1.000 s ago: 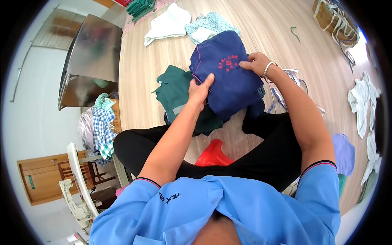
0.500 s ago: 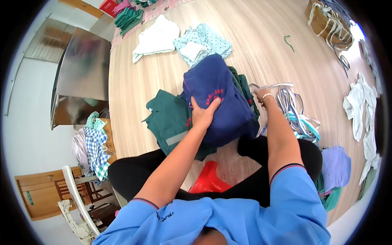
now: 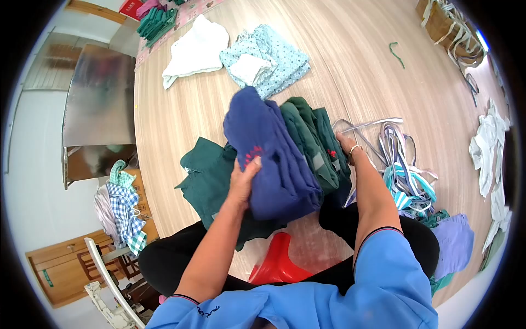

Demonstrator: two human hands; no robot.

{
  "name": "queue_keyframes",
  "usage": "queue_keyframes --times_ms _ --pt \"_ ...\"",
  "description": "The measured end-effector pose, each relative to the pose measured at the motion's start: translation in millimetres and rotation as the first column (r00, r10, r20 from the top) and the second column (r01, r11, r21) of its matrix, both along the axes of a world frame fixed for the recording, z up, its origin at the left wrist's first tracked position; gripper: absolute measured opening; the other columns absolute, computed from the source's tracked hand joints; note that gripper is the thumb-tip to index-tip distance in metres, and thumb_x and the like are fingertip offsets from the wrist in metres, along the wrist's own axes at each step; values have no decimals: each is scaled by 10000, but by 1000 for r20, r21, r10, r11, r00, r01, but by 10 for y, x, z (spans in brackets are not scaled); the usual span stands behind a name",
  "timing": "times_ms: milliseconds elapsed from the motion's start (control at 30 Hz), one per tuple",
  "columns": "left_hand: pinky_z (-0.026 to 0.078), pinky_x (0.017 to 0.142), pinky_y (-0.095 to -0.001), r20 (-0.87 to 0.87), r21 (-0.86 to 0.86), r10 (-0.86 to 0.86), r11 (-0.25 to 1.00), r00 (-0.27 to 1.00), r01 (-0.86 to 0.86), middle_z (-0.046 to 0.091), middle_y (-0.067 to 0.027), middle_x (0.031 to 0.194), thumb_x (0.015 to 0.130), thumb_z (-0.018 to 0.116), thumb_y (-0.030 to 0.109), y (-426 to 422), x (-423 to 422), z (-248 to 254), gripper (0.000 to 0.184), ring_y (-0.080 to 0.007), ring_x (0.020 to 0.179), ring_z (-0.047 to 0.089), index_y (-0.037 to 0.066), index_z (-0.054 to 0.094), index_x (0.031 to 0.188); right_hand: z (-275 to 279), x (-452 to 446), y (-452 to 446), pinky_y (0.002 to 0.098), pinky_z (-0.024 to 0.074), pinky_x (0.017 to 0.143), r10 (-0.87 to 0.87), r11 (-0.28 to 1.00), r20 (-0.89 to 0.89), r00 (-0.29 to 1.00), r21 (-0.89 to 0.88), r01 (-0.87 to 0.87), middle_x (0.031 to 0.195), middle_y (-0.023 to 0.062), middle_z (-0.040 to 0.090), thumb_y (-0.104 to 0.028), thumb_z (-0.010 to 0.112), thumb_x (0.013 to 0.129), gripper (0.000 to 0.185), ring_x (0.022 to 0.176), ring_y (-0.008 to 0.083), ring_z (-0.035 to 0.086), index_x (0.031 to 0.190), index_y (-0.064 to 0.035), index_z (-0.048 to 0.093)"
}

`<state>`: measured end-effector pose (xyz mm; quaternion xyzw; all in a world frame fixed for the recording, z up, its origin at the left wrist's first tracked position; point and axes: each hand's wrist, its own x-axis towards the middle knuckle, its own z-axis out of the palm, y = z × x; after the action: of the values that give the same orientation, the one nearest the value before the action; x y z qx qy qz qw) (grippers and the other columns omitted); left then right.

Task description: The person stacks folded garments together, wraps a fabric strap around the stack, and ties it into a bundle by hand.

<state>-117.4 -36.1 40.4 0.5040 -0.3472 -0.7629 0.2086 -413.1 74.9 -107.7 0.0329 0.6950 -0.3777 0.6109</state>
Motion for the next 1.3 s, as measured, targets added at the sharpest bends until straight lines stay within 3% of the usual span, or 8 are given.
queue_keyframes --times_ms 167,367,667,767,900,1167,1233,1300 --pt "484 881 -374 -106 231 104 970 989 -77 508 -132 1215 814 656 317 -169 -27 40 707 -239 1043 561 65 303 1373 -75 40 -27 391 517 755 -98 994 147 984 -29 104 1049 163 640 -497 485 876 596 883 277 636 1145 28 569" --pt "464 890 -334 184 -159 18 987 983 12 501 -173 1200 678 772 392 63 -287 230 959 -236 1064 537 3 246 1380 -365 21 -234 384 519 751 -74 996 95 993 -45 79 1044 156 642 -488 485 879 583 878 271 637 1148 23 568" --pt "449 915 -345 121 -131 -5 991 993 21 487 -201 1222 665 765 418 -109 -319 507 982 -260 1106 521 -27 240 1365 -166 -86 -177 375 521 745 -204 975 42 978 -80 207 1036 147 645 -474 484 885 564 869 262 639 1152 16 566" --pt "477 875 -328 149 -176 -34 983 988 60 543 -148 1171 743 729 381 -201 -335 556 761 -212 1024 569 56 362 1325 86 -174 -30 372 522 743 -272 951 24 962 -145 273 1033 143 646 -469 483 886 558 866 259 639 1153 13 566" --pt "523 797 -332 -112 -70 -46 997 993 38 601 -123 1108 824 660 360 -252 -322 812 566 -205 938 623 67 463 1266 579 -270 57 368 523 740 -341 904 3 940 -272 329 1030 139 648 -463 483 889 549 862 255 640 1155 10 565" --pt "526 830 -332 -372 -141 -159 983 915 113 632 -137 1095 827 637 436 -341 -233 1685 534 -202 910 643 54 553 1190 2012 -70 -166 360 526 735 -356 728 43 933 -614 306 1023 131 651 -451 482 893 532 854 247 642 1158 4 564" --pt "555 739 -392 -360 -301 -212 948 908 102 623 -205 1019 740 720 418 -309 -180 1985 705 -262 874 652 -44 467 1209 2263 80 -188 358 526 733 -321 682 76 944 -673 286 1021 128 651 -448 482 895 528 852 245 642 1159 2 564" --pt "556 733 -389 -234 -391 -265 907 935 159 637 -200 992 756 695 447 -272 -83 2367 639 -258 866 657 -43 541 1137 2441 250 -222 356 527 732 -271 647 126 954 -710 277 1019 126 652 -445 481 896 524 850 243 643 1160 0 564"
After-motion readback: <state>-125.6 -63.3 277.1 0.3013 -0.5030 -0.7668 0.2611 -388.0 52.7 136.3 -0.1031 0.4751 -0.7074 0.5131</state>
